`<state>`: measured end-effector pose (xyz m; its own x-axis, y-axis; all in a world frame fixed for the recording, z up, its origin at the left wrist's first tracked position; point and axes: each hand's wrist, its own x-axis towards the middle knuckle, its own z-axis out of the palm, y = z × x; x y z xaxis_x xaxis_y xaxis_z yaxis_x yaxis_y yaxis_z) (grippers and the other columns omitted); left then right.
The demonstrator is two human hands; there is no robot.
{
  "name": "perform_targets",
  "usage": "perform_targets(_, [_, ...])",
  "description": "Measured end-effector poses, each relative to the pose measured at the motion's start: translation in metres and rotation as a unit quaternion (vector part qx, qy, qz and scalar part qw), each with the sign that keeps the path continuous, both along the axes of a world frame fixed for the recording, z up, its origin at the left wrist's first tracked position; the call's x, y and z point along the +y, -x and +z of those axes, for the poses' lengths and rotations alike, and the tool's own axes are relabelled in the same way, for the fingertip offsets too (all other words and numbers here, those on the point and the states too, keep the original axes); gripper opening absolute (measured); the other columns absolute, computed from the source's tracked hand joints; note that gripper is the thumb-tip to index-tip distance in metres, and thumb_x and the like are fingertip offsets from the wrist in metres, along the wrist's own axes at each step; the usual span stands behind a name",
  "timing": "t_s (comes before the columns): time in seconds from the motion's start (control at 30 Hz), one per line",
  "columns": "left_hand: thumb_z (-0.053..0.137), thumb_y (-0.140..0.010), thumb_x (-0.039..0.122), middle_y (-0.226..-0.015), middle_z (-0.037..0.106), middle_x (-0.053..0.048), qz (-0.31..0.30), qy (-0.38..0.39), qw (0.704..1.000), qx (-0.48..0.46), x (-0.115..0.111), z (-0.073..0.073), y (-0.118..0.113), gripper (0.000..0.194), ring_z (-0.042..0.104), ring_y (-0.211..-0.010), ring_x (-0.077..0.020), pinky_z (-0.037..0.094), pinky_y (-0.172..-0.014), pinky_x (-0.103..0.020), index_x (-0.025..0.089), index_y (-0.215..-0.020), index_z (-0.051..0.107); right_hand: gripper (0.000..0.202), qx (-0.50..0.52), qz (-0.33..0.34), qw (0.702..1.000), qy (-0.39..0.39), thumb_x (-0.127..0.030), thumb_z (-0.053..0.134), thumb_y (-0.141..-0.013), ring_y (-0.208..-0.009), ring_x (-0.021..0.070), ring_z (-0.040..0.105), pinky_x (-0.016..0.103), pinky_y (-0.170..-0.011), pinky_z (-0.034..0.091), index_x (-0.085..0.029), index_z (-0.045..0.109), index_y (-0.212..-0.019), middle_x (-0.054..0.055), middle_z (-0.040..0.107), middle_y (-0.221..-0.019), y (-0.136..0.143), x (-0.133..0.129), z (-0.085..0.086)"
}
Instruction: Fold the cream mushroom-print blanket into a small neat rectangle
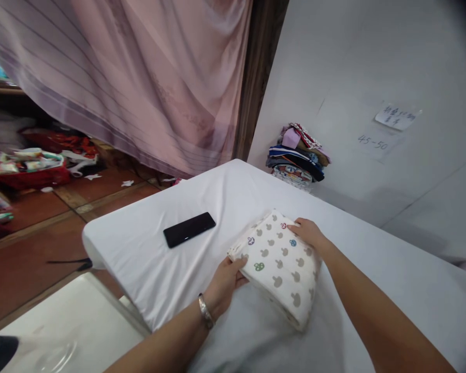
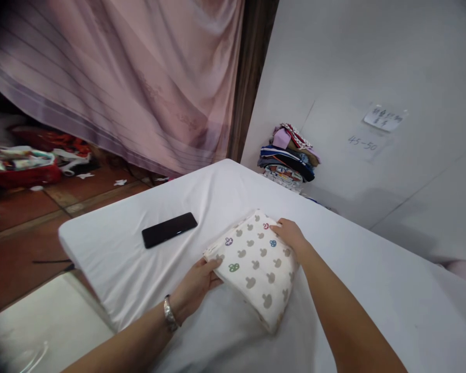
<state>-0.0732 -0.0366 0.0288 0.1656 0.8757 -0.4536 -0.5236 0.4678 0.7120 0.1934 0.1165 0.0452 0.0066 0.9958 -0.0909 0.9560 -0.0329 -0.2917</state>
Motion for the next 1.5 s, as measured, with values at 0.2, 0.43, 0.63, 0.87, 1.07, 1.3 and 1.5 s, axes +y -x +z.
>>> perform_targets(0.2, [0.066, -0.074, 0.023, -0.107, 0.065, -0.012, 0.005, 0.006, 1.000, 0.022, 0.001, -0.002, 0.002, 0.040, 0.065, -0.089, -0.0229, 0.050, -0.084, -0.038, 0.018, -0.111, 0.054, 0.033, 0.035, -0.032, 0.998, -0.047, -0.052, 0.053, -0.076, -0.070, 0.0180, 0.059, 0.025, -0.058, 0.035, -0.022, 0.064, -0.085, 0.003, 0.067, -0.075, 0.000, -0.012, 0.010])
perform_targets(0.43, [0.068, -0.071, 0.030, -0.096, 0.068, -0.013, -0.063, 0.012, 0.995, 0.074, 0.008, 0.000, 0.009, 0.040, 0.066, -0.081, -0.0224, 0.051, -0.077, -0.034, 0.015, -0.106, 0.055, 0.046, -0.057, -0.015, 0.998, 0.005, -0.055, 0.044, -0.080, -0.090, 0.0263, 0.059, 0.030, -0.065, 0.039, -0.020, 0.063, -0.103, 0.010, 0.066, -0.100, 0.010, -0.010, -0.003])
perform_targets(0.63, [0.064, -0.069, 0.050, -0.084, 0.066, -0.010, -0.096, -0.057, 0.921, 0.374, 0.016, 0.007, 0.030, 0.053, 0.064, -0.071, -0.0244, 0.051, -0.068, -0.036, 0.015, -0.107, 0.051, 0.045, -0.078, 0.029, 0.996, -0.029, -0.049, 0.040, -0.086, -0.099, 0.0262, 0.056, 0.034, -0.081, 0.039, -0.018, 0.059, -0.112, 0.012, 0.063, -0.108, 0.006, -0.014, -0.002])
perform_targets(0.87, [0.065, -0.071, 0.041, -0.132, 0.047, -0.009, -0.009, -0.337, 0.798, 0.500, 0.036, 0.027, 0.014, 0.043, 0.037, -0.126, -0.0298, 0.018, -0.110, -0.038, 0.023, -0.109, 0.057, 0.047, -0.041, 0.080, 0.977, -0.192, -0.045, 0.037, -0.089, -0.128, 0.0247, 0.032, 0.043, -0.106, 0.015, -0.018, 0.048, -0.126, 0.010, 0.043, -0.137, 0.009, -0.052, -0.003])
perform_targets(1.07, [0.061, -0.074, 0.045, -0.144, 0.032, -0.012, -0.123, -0.339, 0.756, 0.546, 0.057, -0.005, -0.017, 0.055, 0.023, -0.135, -0.0300, 0.008, -0.111, -0.043, 0.022, -0.123, 0.048, 0.057, -0.066, 0.063, 0.992, -0.087, -0.053, 0.032, -0.088, -0.136, 0.0257, 0.016, 0.050, -0.107, 0.006, -0.020, 0.040, -0.134, 0.010, 0.025, -0.148, 0.015, -0.064, -0.033])
perform_targets(1.3, [0.057, -0.075, 0.050, -0.146, 0.028, -0.009, -0.145, -0.319, 0.742, 0.572, 0.060, -0.013, -0.011, 0.060, 0.025, -0.135, -0.0255, 0.012, -0.110, -0.038, 0.024, -0.127, 0.044, 0.049, 0.045, 0.046, 0.990, -0.124, -0.049, 0.038, -0.087, -0.136, 0.0240, 0.017, 0.048, -0.109, 0.007, -0.021, 0.049, -0.127, 0.007, 0.029, -0.146, 0.002, -0.066, -0.030])
perform_targets(1.5, [0.055, -0.076, 0.050, -0.133, 0.048, -0.010, -0.134, -0.225, 0.779, 0.569, 0.073, -0.001, -0.007, 0.055, 0.045, -0.121, -0.0290, 0.030, -0.102, -0.037, 0.023, -0.124, 0.049, 0.057, 0.406, -0.210, 0.877, -0.147, -0.044, 0.049, -0.081, -0.129, 0.0225, 0.034, 0.037, -0.100, 0.040, -0.023, 0.040, -0.133, 0.006, 0.034, -0.144, -0.026, -0.115, -0.036])
